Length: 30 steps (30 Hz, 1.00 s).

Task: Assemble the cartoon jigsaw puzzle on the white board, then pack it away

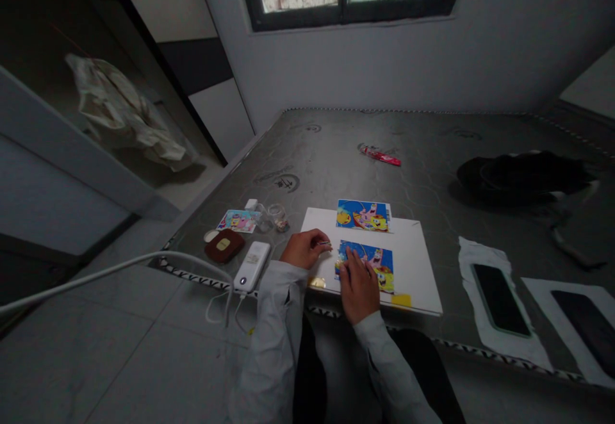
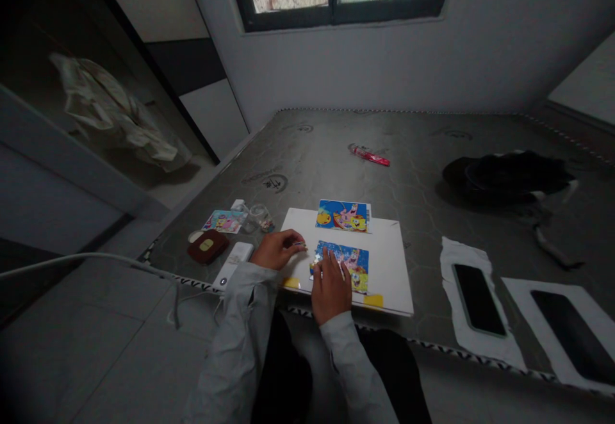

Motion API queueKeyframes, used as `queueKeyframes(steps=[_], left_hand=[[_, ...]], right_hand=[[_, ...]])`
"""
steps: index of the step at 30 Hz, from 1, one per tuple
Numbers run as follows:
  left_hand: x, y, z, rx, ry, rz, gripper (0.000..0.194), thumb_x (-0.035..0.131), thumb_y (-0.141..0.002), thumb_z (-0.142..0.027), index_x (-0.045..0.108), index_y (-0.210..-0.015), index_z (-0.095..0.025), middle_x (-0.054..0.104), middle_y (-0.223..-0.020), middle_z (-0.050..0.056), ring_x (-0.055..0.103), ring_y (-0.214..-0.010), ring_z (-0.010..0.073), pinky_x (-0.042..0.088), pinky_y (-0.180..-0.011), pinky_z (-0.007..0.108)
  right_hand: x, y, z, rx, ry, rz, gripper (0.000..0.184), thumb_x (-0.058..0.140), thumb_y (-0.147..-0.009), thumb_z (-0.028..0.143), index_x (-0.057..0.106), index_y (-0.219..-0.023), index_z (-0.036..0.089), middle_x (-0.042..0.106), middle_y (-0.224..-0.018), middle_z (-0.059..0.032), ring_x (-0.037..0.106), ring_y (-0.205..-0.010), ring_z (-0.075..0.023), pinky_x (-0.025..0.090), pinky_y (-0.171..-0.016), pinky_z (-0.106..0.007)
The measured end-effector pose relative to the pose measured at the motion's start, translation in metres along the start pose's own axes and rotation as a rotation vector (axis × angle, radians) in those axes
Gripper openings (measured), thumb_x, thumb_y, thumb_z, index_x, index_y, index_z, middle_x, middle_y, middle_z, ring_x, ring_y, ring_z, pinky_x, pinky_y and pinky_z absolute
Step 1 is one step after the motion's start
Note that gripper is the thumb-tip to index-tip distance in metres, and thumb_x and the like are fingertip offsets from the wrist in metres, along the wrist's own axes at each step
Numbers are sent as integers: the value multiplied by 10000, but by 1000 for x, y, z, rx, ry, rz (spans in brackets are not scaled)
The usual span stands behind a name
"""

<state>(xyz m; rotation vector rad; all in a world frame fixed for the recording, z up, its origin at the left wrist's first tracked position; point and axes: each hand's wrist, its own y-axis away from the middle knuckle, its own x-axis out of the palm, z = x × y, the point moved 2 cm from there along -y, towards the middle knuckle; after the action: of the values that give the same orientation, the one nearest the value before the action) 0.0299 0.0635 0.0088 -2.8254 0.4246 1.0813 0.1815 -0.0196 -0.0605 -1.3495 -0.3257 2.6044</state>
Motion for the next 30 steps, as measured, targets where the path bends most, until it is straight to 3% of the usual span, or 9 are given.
queueKeyframes(steps=[5,12,25,30], left_hand=[[4,3,7,-121,19,85,198,710,-721,-277,733,-865,-143,726,-795,38,621,-719,130,449,-686,228],[10,5,11,-109,-62,170,189,704,-706,-234,749,-871,-154,740,-832,42,638,-752,142,454,-698,232],[7,2,18,-170,-32,55,240,821,-605,-235,740,-819,-164,731,-773,23,651,-724,131,475,-691,220],[5,1,20,-181,-111,6,234,824,-613,-331,748,-769,-175,714,-724,17,635,-693,133,446,-639,223]], right_hand=[[-1,-1,-2,19,-108,-56,297,355,-982,316,624,-994,189,547,-1397,-94,407,-1368,-216,241,-1126,-452],[-3,0,1,-1,-111,-144,235,405,-962,304,595,-870,198,548,-1392,-113,406,-1367,-224,262,-1115,-469],[-7,1,3,-33,-34,-199,217,474,-931,325,618,-828,199,612,-1280,-100,504,-1227,-254,344,-1035,-446],[-6,1,1,-28,-6,-202,210,481,-928,329,621,-840,200,611,-1264,-91,518,-1173,-259,346,-1021,-449]])
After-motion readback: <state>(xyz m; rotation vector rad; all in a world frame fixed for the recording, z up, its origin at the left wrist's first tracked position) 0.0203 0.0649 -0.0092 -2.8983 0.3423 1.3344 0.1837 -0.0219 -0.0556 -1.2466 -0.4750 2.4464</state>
